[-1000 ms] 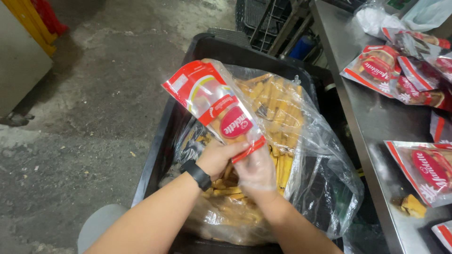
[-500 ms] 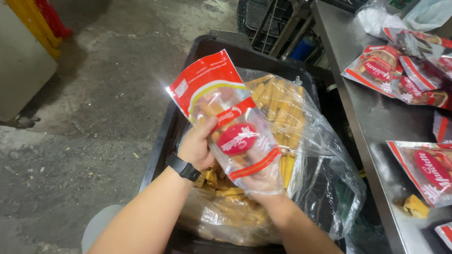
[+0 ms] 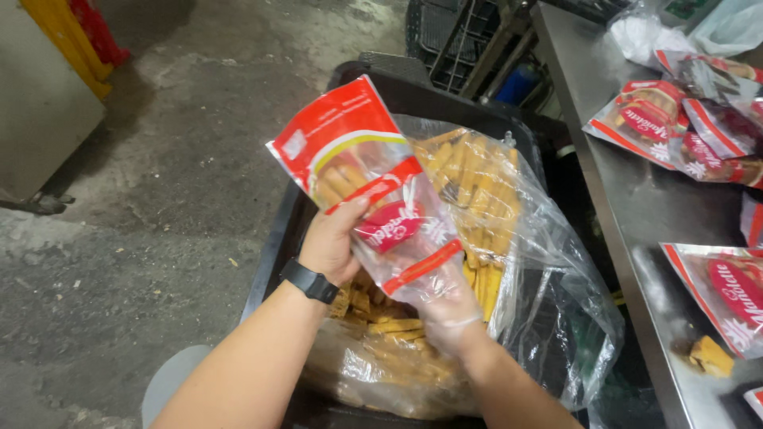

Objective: The person repeatedly scoops yellow snack sticks from a large plastic-lined bin into small branded snack bags, then seals and places each filled bag onto a stainless steel table. The process is repeated continuously throughout the clip.

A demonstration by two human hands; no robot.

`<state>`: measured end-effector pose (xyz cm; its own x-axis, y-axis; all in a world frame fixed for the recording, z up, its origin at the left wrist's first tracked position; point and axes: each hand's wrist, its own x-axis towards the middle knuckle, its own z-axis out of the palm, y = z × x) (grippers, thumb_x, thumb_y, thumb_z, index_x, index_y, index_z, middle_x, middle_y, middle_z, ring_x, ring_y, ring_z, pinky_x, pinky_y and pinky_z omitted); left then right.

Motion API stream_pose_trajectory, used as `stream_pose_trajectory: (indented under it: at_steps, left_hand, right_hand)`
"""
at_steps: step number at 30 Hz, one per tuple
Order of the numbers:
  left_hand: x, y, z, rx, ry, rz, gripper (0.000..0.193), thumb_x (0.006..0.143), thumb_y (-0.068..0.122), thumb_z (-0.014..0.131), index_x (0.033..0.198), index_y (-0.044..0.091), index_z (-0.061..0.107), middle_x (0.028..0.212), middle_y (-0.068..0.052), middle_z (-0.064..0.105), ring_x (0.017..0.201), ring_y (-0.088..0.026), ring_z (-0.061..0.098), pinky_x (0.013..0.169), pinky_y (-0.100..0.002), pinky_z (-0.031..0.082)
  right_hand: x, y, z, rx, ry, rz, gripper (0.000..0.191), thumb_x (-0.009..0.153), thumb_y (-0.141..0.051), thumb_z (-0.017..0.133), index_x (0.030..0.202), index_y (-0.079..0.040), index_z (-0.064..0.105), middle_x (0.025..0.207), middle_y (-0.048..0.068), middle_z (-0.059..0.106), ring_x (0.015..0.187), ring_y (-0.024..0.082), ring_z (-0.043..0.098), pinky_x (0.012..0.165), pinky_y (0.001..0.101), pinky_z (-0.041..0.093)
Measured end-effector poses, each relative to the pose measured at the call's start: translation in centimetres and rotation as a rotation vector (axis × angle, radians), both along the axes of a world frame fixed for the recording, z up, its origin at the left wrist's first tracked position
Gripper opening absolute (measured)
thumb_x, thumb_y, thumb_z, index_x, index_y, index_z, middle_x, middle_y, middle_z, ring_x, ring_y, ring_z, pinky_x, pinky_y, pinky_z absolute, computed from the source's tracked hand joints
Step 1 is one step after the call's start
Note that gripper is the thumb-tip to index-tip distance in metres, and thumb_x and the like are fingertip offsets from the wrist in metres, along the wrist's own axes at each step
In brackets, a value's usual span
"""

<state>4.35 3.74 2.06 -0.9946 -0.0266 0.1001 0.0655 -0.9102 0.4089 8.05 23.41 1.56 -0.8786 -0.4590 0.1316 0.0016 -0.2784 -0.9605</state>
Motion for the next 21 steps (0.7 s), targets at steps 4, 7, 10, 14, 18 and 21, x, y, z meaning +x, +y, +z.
stream_pose_trajectory:
  at_steps: [4, 7, 10, 14, 18, 21]
  left_hand:
    - [0.9, 2.5, -0.5, -0.152, 0.011, -0.035, 0.042, 0.091, 0.000, 0.063, 0.133, 0.001, 0.059, 0.121, -0.013, 0.070, 0.109, -0.026, 0.070, 0.096, -0.044, 0.058]
    - [1.3, 3.7, -0.8, -0.163, -0.003, -0.162, 0.047, 0.089, -0.003, 0.064, 0.135, 0.004, 0.057, 0.125, -0.010, 0.070, 0.113, -0.023, 0.068, 0.100, -0.041, 0.055]
    - [0.7, 2.4, -0.5, -0.154, 0.047, -0.203, 0.045, 0.095, -0.001, 0.065, 0.139, -0.001, 0.056, 0.129, -0.014, 0.068, 0.116, -0.026, 0.067, 0.104, -0.043, 0.054]
    - [-0.5, -0.4, -0.3, 0.102, -0.027, -0.119, 0.048, 0.092, 0.004, 0.063, 0.138, 0.001, 0.053, 0.131, -0.018, 0.066, 0.119, -0.032, 0.067, 0.105, -0.050, 0.054]
    - [-0.2, -0.8, -0.8, 0.018, 0.017, -0.110, 0.048, 0.094, -0.002, 0.062, 0.141, 0.002, 0.051, 0.134, -0.017, 0.064, 0.123, -0.032, 0.064, 0.109, -0.051, 0.052]
    - [-0.4, -1.1, -0.9, 0.000, 0.068, -0.040, 0.050, 0.093, -0.002, 0.061, 0.142, 0.004, 0.050, 0.136, -0.014, 0.063, 0.127, -0.030, 0.063, 0.112, -0.050, 0.051]
  right_hand:
    - [1.2, 0.2, 1.2, -0.343, -0.125, 0.153, 0.109, 0.068, -0.018, 0.077, 0.161, 0.000, 0.023, 0.159, 0.016, 0.040, 0.146, 0.034, 0.041, 0.123, 0.0479, 0.032]
    - [1.4, 0.0, 2.8, -0.285, -0.080, 0.187, 0.118, 0.069, -0.029, 0.082, 0.164, -0.001, 0.017, 0.163, 0.015, 0.033, 0.153, 0.032, 0.032, 0.128, 0.0476, 0.024]
    - [1.6, 0.0, 4.4, -0.220, -0.018, 0.246, 0.123, 0.073, -0.037, 0.085, 0.165, -0.002, 0.012, 0.168, 0.014, 0.027, 0.158, 0.032, 0.026, 0.132, 0.0467, 0.019]
    - [1.1, -0.1, 5.6, -0.067, -0.011, 0.270, 0.128, 0.073, -0.046, 0.086, 0.165, -0.003, 0.008, 0.168, 0.019, 0.025, 0.156, 0.038, 0.029, 0.128, 0.0517, 0.022]
    - [0.9, 0.4, 4.8, -0.031, 0.033, 0.344, 0.121, 0.082, -0.051, 0.082, 0.167, -0.001, 0.012, 0.172, 0.018, 0.025, 0.162, 0.033, 0.028, 0.135, 0.0481, 0.020]
    - [-0.4, 1.9, 2.9, -0.103, 0.078, 0.413, 0.097, 0.091, -0.046, 0.078, 0.162, -0.001, 0.029, 0.165, 0.017, 0.036, 0.157, 0.031, 0.036, 0.130, 0.0475, 0.029]
